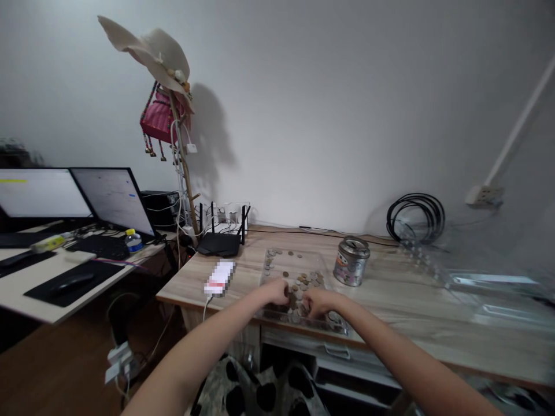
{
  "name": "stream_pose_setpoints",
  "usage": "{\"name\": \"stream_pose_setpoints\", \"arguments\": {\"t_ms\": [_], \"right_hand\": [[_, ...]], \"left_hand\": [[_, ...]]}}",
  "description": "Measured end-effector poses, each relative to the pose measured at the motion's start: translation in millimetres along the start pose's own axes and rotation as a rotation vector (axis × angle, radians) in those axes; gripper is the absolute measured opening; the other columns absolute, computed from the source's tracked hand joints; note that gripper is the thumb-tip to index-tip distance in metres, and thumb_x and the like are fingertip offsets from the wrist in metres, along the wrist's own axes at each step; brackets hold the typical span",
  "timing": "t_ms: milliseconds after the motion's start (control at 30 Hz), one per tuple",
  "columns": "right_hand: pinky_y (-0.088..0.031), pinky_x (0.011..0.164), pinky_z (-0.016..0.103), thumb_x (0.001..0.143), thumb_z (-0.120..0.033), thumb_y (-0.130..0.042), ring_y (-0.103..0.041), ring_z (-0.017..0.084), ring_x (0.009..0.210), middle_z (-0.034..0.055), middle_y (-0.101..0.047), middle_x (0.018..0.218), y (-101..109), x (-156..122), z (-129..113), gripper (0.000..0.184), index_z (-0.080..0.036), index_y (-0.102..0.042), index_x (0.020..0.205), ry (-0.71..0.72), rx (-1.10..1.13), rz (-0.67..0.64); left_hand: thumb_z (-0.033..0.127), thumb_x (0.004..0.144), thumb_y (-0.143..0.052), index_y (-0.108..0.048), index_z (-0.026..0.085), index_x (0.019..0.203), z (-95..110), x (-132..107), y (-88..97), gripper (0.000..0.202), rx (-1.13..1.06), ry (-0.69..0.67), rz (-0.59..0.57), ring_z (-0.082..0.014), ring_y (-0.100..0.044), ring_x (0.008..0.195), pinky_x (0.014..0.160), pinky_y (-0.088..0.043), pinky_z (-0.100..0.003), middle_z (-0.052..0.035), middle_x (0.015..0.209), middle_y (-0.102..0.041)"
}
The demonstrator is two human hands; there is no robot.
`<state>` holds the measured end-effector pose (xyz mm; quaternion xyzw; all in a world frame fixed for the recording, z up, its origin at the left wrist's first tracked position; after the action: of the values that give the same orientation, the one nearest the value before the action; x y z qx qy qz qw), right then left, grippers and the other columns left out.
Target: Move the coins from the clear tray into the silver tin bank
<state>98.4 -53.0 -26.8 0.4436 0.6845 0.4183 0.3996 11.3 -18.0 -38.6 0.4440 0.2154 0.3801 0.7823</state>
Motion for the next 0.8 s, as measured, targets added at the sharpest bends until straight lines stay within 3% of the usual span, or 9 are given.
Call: {"name": "stream_pose_setpoints", "arguments": {"t_ms": [67, 133, 300, 400, 633, 800], "right_hand": [[-0.037, 0.041, 0.019, 0.044, -0.016, -0.064, -0.041, 0.006, 0.035, -0.0095, -0.044, 0.039, -8.3, -5.2, 1.1, 0.013, -0.019, -0.059, 0.056, -0.005, 0.008, -0.128], [-0.039, 0.042, 0.02, 0.048, -0.015, -0.061, -0.039, 0.005, 0.034, -0.01, -0.043, 0.04, -13.1, -8.5, 1.8, 0.015, -0.02, -0.061, 0.062, -0.013, 0.012, -0.22], [-0.045, 0.049, 0.027, 0.048, -0.01, -0.061, -0.046, 0.008, 0.039, -0.0078, -0.048, 0.046, -23.6, -4.0, 4.1, 0.021, -0.017, -0.061, 0.068, -0.057, -0.014, -0.414], [-0.046, 0.051, 0.027, 0.049, -0.011, -0.061, -0.05, 0.01, 0.044, -0.0055, -0.049, 0.048, -31.5, -0.1, 5.9, 0.016, -0.014, -0.06, 0.065, -0.089, -0.042, -0.502], [-0.047, 0.054, 0.027, 0.052, -0.014, -0.064, -0.053, 0.011, 0.051, -0.004, -0.053, 0.056, -28.1, 0.4, 21.9, 0.02, -0.016, -0.059, 0.071, -0.118, -0.075, -0.505], [-0.047, 0.055, 0.031, 0.045, -0.021, -0.071, -0.051, 0.012, 0.048, -0.0054, -0.05, 0.045, -21.6, 3.6, 48.3, 0.022, -0.017, -0.062, 0.064, -0.12, -0.084, -0.497]], "left_hand": [[0.019, 0.057, -0.058, -0.057, 0.02, 0.057, 6.0, -3.0, -4.9, 0.002, -0.023, -0.011, 0.006, -0.0201, -0.055, 0.064, 0.069, -0.043, -0.032, -0.0026, 0.054, -0.053], [0.018, 0.06, -0.056, -0.061, 0.02, 0.065, 17.3, -5.4, -7.5, 0.008, -0.015, -0.07, 0.011, -0.0183, -0.055, 0.064, 0.067, -0.043, -0.029, -0.0034, 0.06, -0.057], [0.019, 0.063, -0.055, -0.064, 0.019, 0.083, 36.8, -6.8, -23.6, 0.022, 0.033, -0.133, -0.224, -0.0126, -0.053, 0.064, 0.063, -0.042, -0.022, -0.001, 0.071, -0.063], [0.019, 0.061, -0.058, -0.064, 0.018, 0.085, 37.2, -5.0, -28.2, 0.025, 0.042, -0.102, -0.285, -0.0129, -0.054, 0.067, 0.066, -0.042, -0.022, -0.0019, 0.075, -0.064], [0.01, 0.054, -0.059, -0.063, 0.017, 0.073, 38.1, 0.5, -31.3, 0.02, 0.003, -0.08, -0.291, -0.0146, -0.054, 0.062, 0.062, -0.042, -0.025, -0.0029, 0.067, -0.062], [0.003, 0.054, -0.055, -0.061, 0.018, 0.06, 41.5, 4.1, -31.7, 0.017, -0.044, -0.091, -0.287, -0.0127, -0.049, 0.052, 0.058, -0.041, -0.025, 0.0007, 0.054, -0.055]]}}
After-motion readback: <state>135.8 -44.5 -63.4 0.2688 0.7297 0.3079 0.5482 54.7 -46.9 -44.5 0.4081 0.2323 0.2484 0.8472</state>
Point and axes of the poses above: each hand's wrist, its own x-axis towards the middle knuckle, its own y-axis out of the back of the hand, z = x × y, the point moved 8 cm from there along x, towards the middle knuckle
